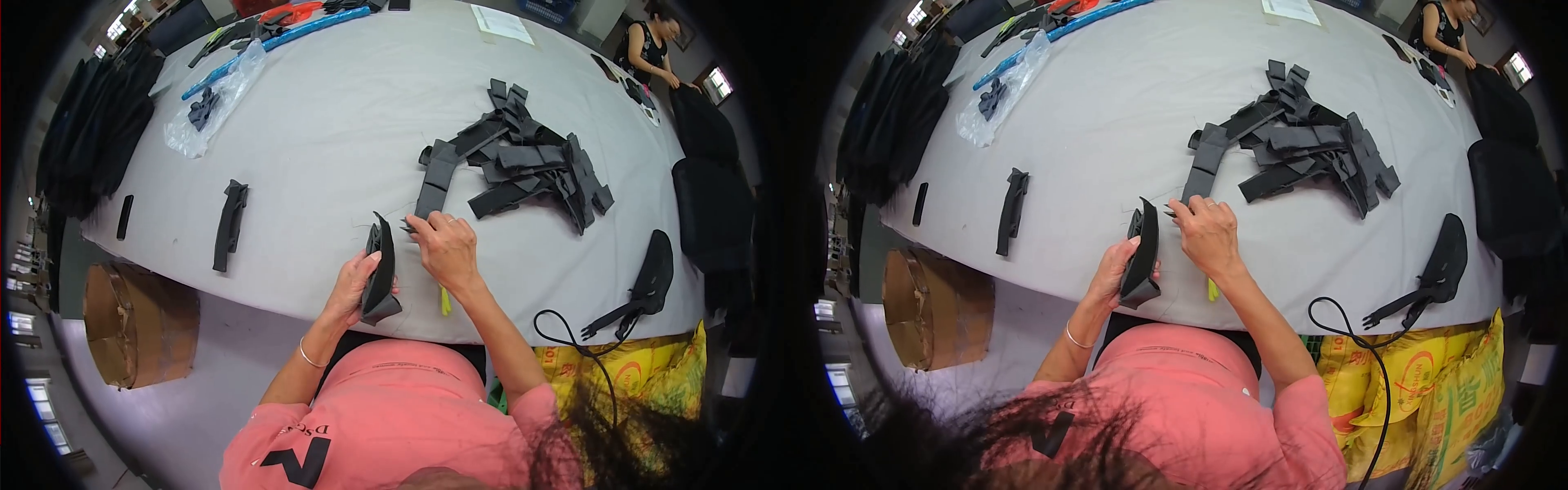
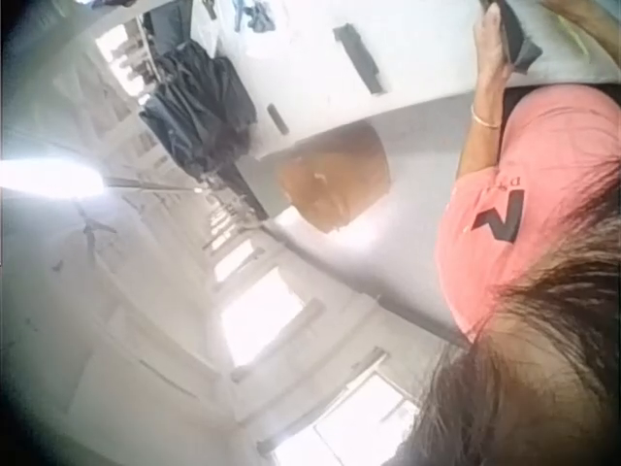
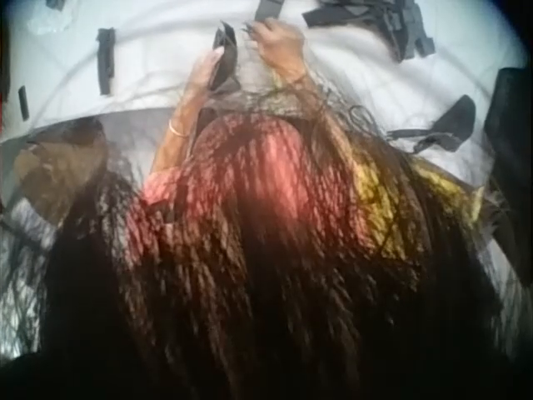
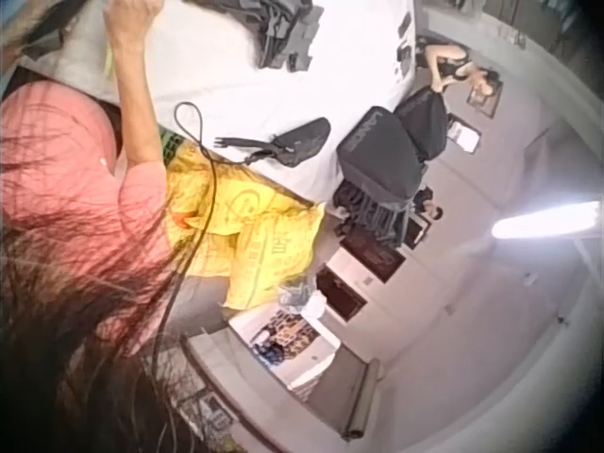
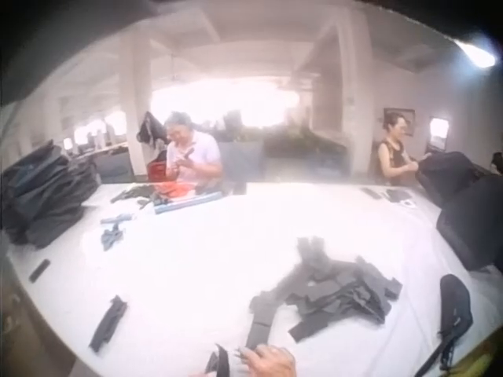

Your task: Trimming excess sewing threads from black fabric straps using small thread nippers.

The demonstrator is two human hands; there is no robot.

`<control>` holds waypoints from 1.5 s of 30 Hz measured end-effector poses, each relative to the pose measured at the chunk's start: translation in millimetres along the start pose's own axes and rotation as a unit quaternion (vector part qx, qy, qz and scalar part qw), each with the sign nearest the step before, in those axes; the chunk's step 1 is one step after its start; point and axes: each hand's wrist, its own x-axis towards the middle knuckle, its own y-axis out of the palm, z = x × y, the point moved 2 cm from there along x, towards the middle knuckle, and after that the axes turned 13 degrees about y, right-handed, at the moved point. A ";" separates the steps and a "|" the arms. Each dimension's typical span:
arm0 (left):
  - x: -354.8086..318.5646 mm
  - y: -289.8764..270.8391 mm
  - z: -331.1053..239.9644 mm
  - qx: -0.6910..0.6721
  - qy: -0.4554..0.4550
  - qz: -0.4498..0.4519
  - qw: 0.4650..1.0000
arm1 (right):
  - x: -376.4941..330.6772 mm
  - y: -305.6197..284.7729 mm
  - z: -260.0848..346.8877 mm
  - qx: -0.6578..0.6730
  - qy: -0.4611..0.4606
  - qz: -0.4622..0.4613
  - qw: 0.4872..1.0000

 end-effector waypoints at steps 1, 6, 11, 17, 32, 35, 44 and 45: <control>-1.5 0.3 -0.4 -0.001 0.003 0.000 1.000 | 0.1 2.7 0.3 -0.009 0.000 0.008 1.000; -5.2 2.4 -4.8 0.015 0.028 0.009 0.999 | 5.6 7.9 7.0 -0.028 0.010 0.001 1.000; -7.2 -0.2 -3.0 0.029 0.024 0.032 0.999 | 13.2 22.1 5.2 -0.033 0.004 -0.018 0.999; -12.7 -3.3 -1.8 -0.036 -0.010 0.044 0.998 | 10.4 7.5 -0.9 0.142 0.164 0.030 0.976; -1.8 16.4 8.1 -0.086 0.022 0.036 0.995 | -38.2 -28.1 20.9 0.128 0.097 -0.037 0.986; -4.7 19.9 9.5 -0.095 0.011 0.022 0.995 | -38.6 -25.3 14.6 0.110 0.114 -0.066 0.985; -4.8 19.2 13.1 -0.097 -0.001 0.010 0.995 | -41.8 -29.9 14.2 0.128 0.129 -0.047 0.982; -4.8 19.7 12.8 -0.094 0.005 0.022 0.995 | -42.2 -30.9 14.9 0.131 0.118 -0.051 0.983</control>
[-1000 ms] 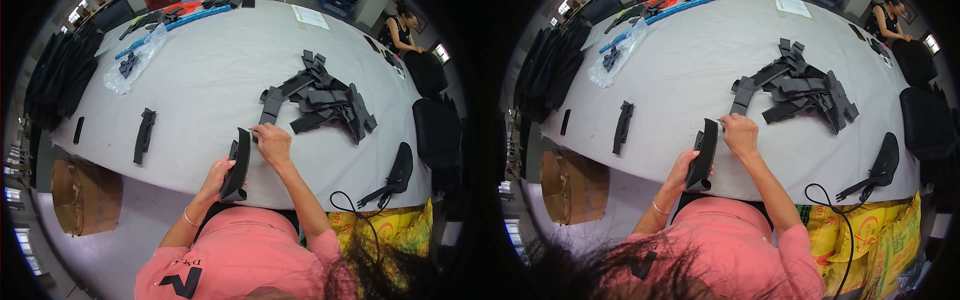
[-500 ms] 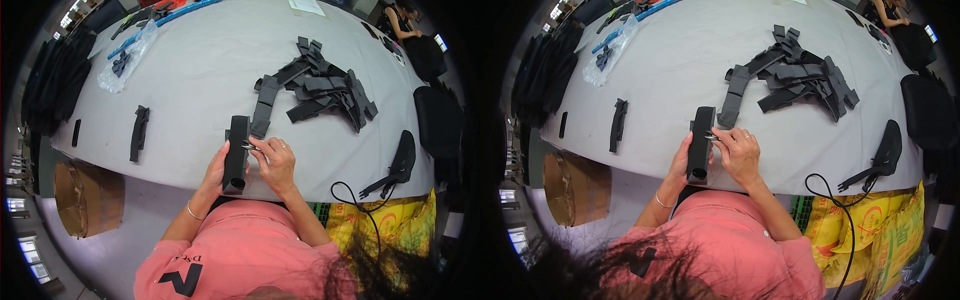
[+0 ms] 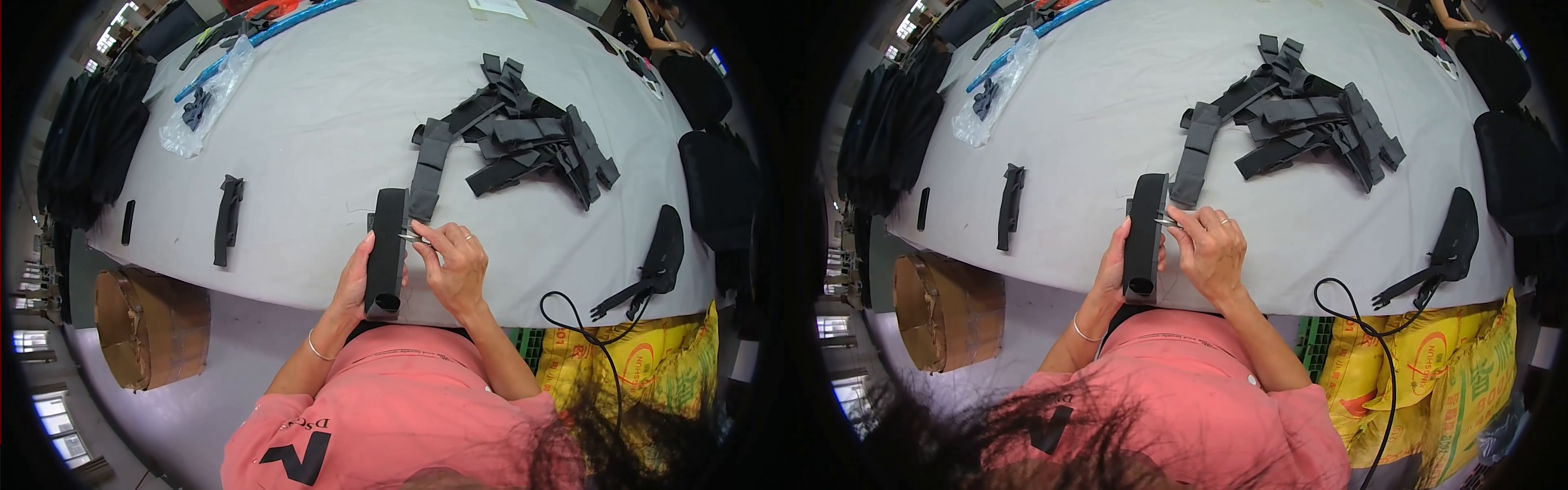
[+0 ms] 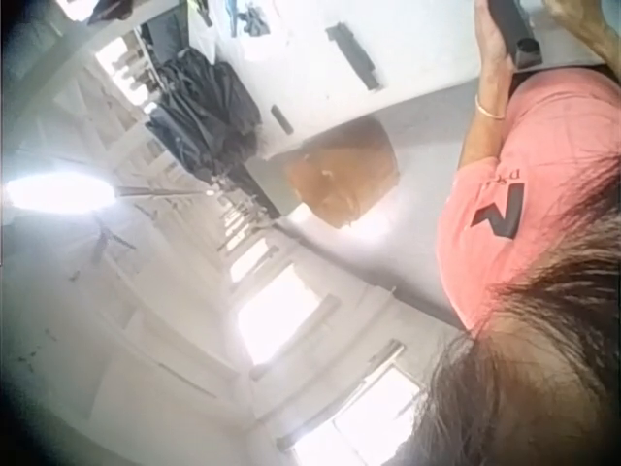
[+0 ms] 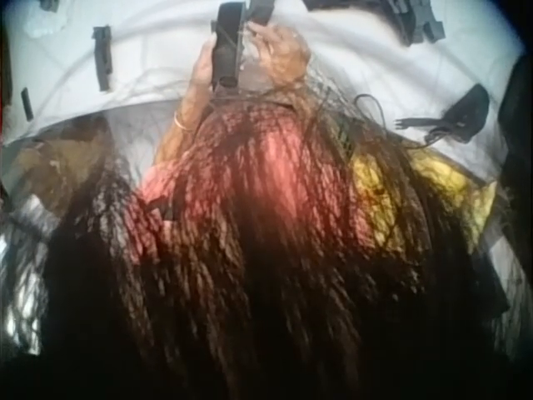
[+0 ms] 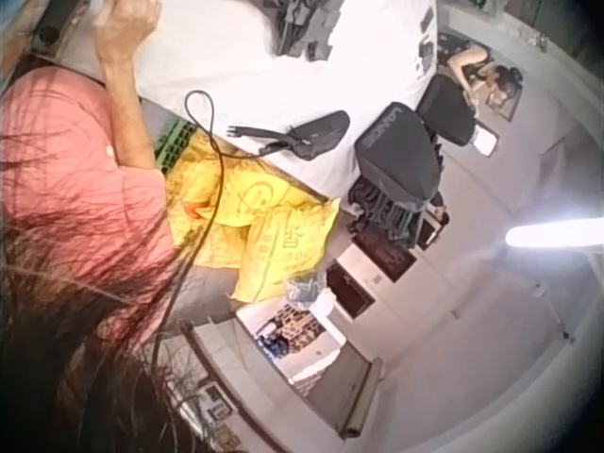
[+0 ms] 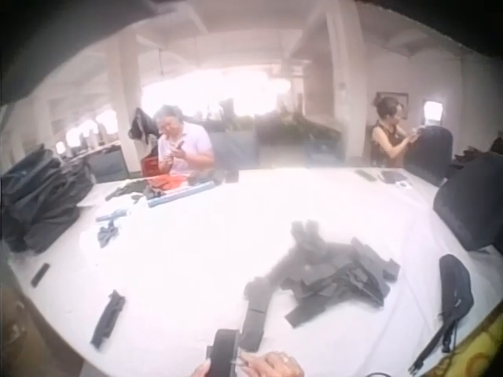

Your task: Trimming excess sewing threads from black fabric straps using small thread nippers.

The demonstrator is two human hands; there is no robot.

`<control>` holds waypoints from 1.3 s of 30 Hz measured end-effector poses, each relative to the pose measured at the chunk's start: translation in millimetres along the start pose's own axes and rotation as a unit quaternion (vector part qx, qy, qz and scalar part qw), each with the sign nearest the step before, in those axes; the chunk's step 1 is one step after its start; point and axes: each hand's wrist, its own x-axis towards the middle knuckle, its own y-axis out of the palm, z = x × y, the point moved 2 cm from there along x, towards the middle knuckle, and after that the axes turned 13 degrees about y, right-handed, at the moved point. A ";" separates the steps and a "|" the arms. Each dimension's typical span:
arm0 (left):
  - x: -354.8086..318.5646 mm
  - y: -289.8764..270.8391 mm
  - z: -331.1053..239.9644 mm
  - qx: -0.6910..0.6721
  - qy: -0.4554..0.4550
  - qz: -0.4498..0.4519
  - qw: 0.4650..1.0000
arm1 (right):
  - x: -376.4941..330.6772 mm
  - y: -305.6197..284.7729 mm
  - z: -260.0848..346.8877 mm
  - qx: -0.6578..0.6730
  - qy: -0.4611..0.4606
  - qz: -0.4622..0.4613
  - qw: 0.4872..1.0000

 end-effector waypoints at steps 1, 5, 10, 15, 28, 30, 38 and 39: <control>-0.1 -0.5 0.4 0.000 0.000 0.000 1.000 | -0.5 -0.6 0.7 0.004 -0.011 -0.002 1.000; -1.1 1.3 2.1 -0.005 -0.003 -0.003 1.000 | -0.1 -0.5 0.9 0.008 -0.005 -0.008 1.000; -1.3 3.0 0.9 0.006 -0.005 -0.008 1.000 | -2.1 -0.3 -4.1 0.034 0.027 0.008 0.999; -1.9 3.4 0.5 0.008 -0.002 -0.017 1.000 | -3.1 -2.2 -3.1 0.065 0.061 0.035 0.995; -6.6 8.1 9.6 -0.027 -0.022 -0.007 0.999 | -2.8 1.6 -5.5 0.023 0.055 -0.056 0.997; -6.3 7.3 13.3 -0.062 -0.031 -0.008 0.998 | -4.2 2.0 -4.5 -0.004 0.056 -0.064 0.996; -6.4 4.7 13.7 0.045 -0.030 -0.001 0.999 | 2.4 -2.2 -21.0 0.058 0.110 -0.077 0.989; -7.7 3.3 14.2 0.072 -0.042 -0.012 0.996 | 4.3 -6.6 -17.4 0.109 0.122 -0.034 0.986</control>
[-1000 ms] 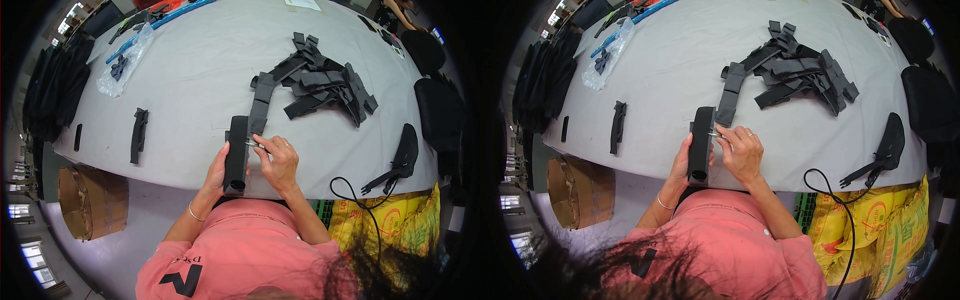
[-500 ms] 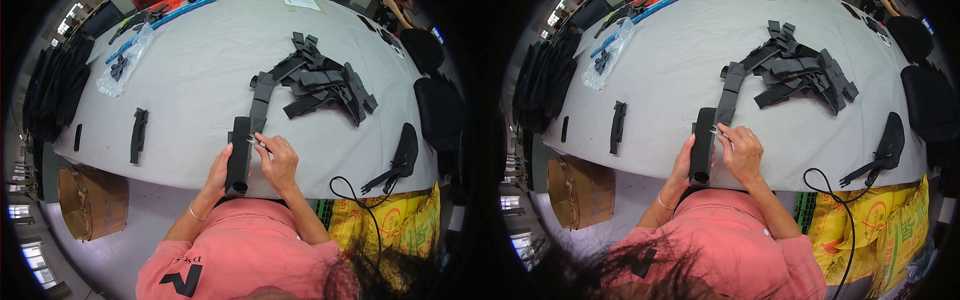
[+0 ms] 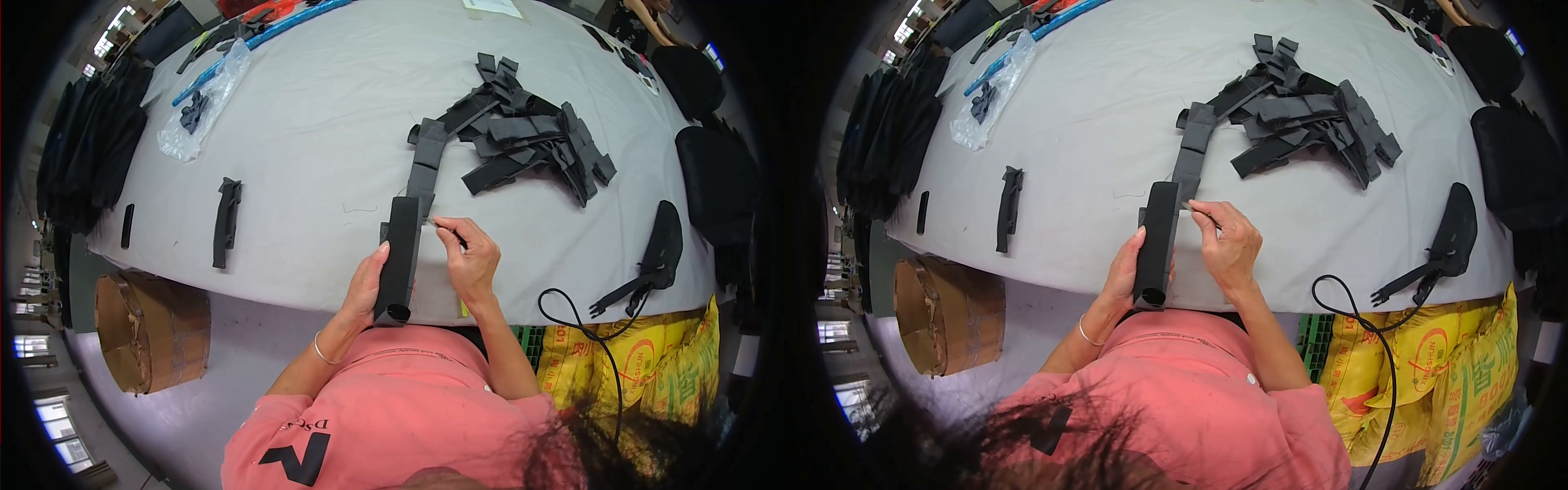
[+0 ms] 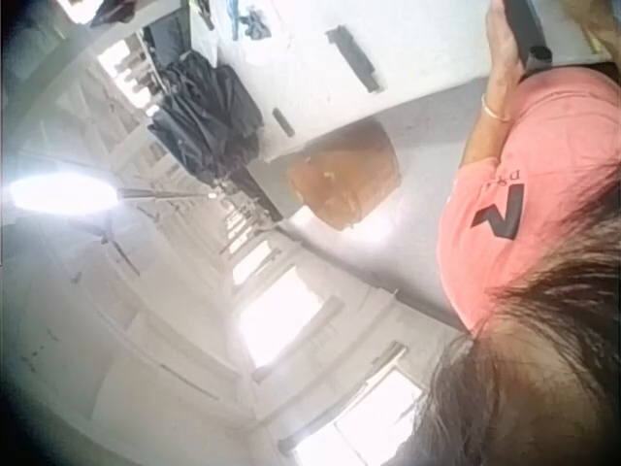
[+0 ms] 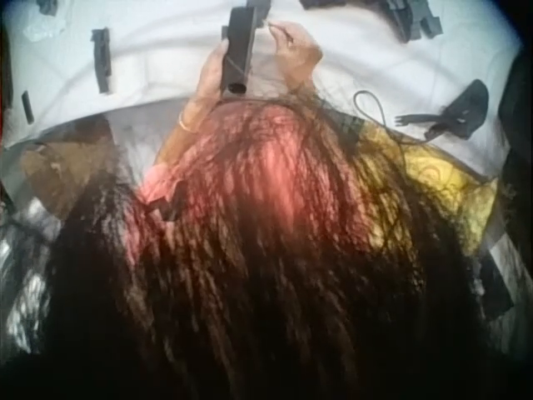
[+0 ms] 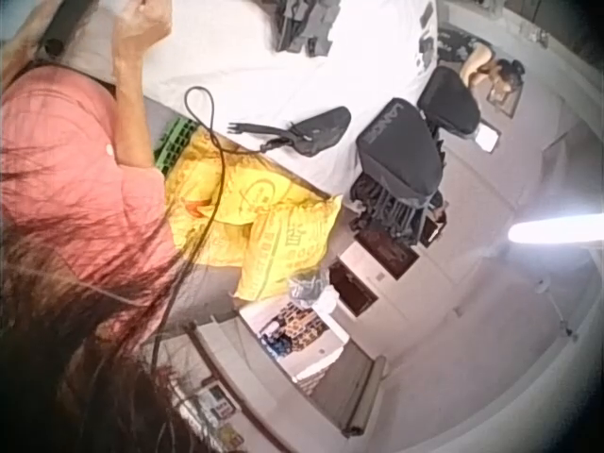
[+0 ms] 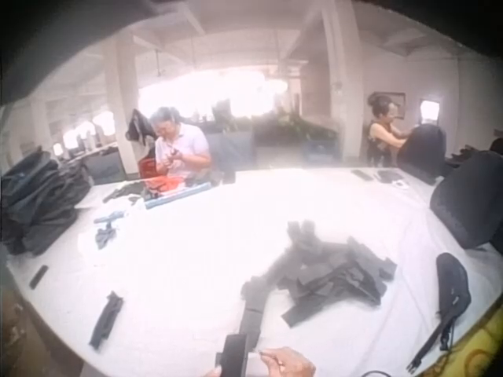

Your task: Trimming excess sewing threads from black fabric straps using small thread nippers.

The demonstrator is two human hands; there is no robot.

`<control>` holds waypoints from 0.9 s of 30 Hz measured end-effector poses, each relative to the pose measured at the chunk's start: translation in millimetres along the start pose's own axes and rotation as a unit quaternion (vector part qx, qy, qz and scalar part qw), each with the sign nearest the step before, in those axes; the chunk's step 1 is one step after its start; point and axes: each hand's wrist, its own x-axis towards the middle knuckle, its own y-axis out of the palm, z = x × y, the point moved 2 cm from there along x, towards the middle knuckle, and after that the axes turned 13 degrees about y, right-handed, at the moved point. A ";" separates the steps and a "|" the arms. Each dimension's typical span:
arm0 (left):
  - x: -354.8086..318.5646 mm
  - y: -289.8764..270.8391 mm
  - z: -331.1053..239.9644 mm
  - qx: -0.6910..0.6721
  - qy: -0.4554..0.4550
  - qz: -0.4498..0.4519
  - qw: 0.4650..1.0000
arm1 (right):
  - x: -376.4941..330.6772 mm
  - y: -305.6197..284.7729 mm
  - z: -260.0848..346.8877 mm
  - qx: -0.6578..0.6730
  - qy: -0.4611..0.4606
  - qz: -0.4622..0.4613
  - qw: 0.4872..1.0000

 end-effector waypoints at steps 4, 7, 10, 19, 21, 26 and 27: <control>1.2 2.2 -1.7 0.051 0.025 -0.007 0.998 | -6.2 2.2 9.7 -0.022 0.041 0.106 0.993; -1.4 8.2 -4.4 0.072 0.017 -0.024 0.997 | -7.4 5.6 10.7 -0.048 0.017 0.091 0.995; -2.1 6.1 -3.5 0.081 0.016 -0.009 0.997 | -7.0 7.0 12.2 -0.057 0.008 0.076 0.995; -3.0 4.2 -6.6 0.145 0.005 0.023 0.989 | 1.9 9.8 -2.0 -0.028 0.073 0.100 0.992; -0.3 1.5 -5.4 0.061 -0.015 0.007 0.998 | 7.7 6.7 -6.5 0.002 0.114 0.102 0.988; 12.6 -4.5 -8.7 -0.026 0.030 -0.005 0.999 | -10.4 5.4 3.9 0.096 0.131 0.193 0.968; 14.0 -1.4 -12.0 -0.026 0.047 0.007 0.999 | -14.6 5.8 4.5 0.096 0.132 0.194 0.967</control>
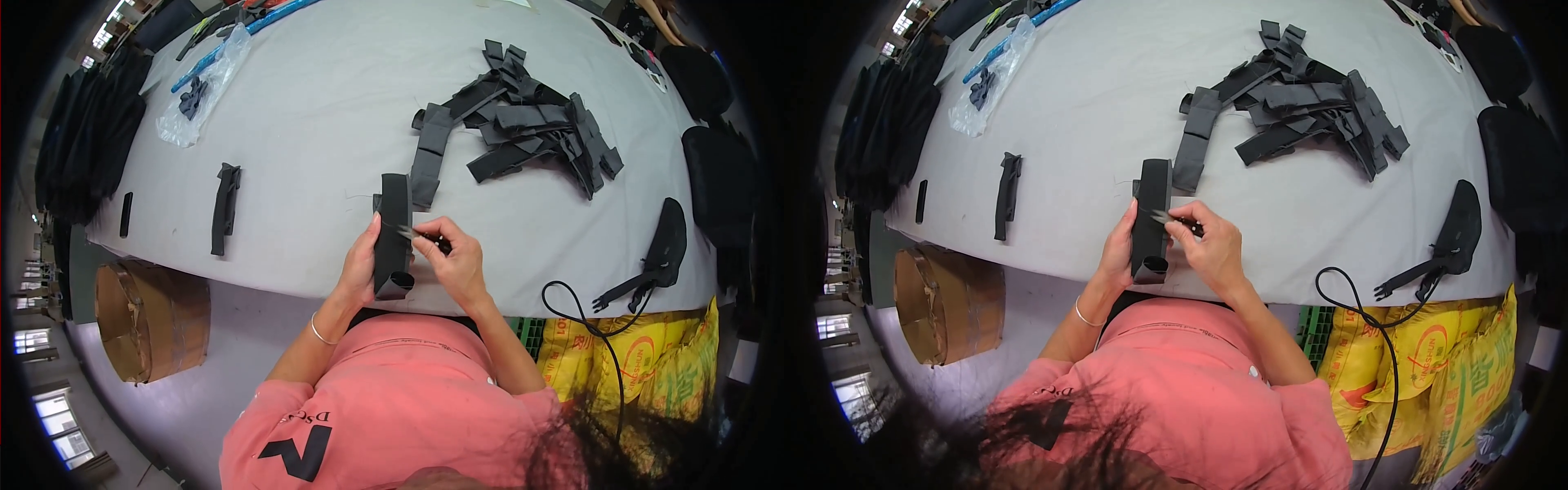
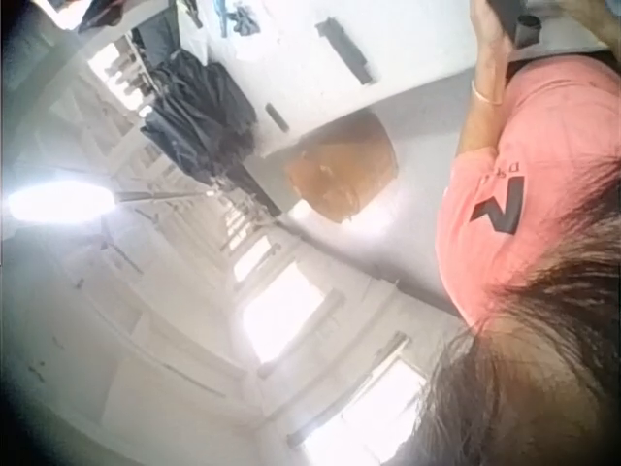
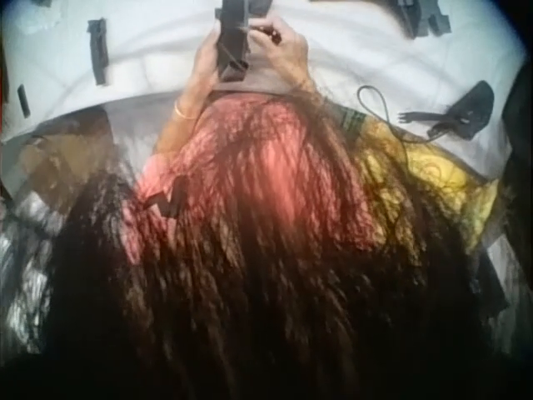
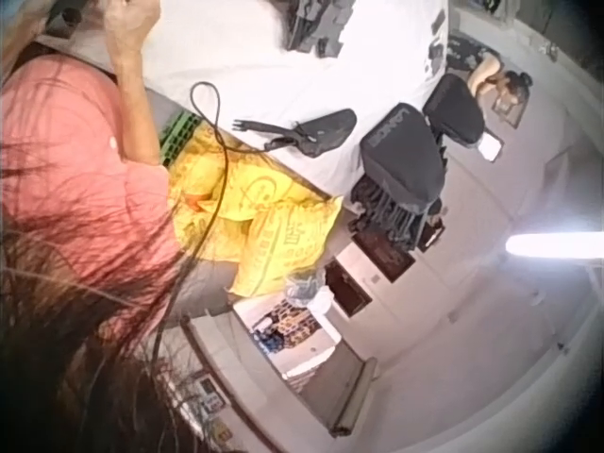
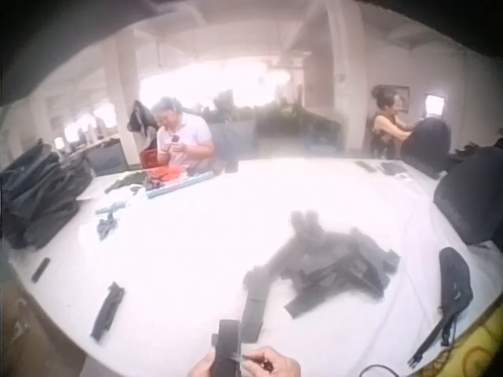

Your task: Trimming excess sewing threads from black fabric straps using small thread nippers.

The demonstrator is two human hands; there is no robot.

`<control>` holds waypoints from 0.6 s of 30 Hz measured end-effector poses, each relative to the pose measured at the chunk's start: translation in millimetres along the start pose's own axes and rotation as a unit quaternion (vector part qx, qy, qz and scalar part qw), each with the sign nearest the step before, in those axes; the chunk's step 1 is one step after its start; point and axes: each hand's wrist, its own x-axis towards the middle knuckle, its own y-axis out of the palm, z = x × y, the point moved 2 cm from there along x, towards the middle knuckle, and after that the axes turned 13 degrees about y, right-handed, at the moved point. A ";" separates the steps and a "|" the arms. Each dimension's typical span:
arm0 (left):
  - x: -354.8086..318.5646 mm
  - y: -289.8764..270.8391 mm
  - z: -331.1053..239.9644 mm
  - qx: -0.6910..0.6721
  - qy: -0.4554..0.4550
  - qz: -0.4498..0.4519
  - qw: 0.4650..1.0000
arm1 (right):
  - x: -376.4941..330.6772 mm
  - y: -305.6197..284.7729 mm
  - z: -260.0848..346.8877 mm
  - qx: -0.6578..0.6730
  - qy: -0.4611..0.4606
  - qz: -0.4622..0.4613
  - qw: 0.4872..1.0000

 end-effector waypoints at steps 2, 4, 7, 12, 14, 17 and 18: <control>0.8 11.1 -4.5 -0.011 0.001 -0.026 1.000 | -5.8 3.5 -0.6 -0.030 -0.004 0.005 1.000; 1.9 15.2 -6.8 -0.022 0.004 -0.053 0.998 | -9.2 5.8 -1.5 -0.045 -0.008 0.012 0.999; 4.7 14.7 -6.3 -0.021 0.006 -0.028 0.999 | -13.6 3.1 -0.4 -0.054 -0.044 0.016 0.997; 8.3 11.6 -1.4 -0.030 0.026 -0.005 0.999 | -19.3 -0.8 2.4 -0.068 -0.085 -0.016 0.994; 7.9 12.2 1.0 -0.028 0.036 -0.005 0.999 | -20.2 1.2 2.4 -0.098 -0.091 -0.037 0.990; 6.8 17.4 -0.4 -0.022 0.047 -0.012 0.999 | -19.9 3.8 3.2 -0.130 -0.108 -0.070 0.983; 6.0 18.3 -1.6 -0.019 0.049 -0.021 0.998 | -20.1 4.6 3.7 -0.132 -0.120 -0.080 0.981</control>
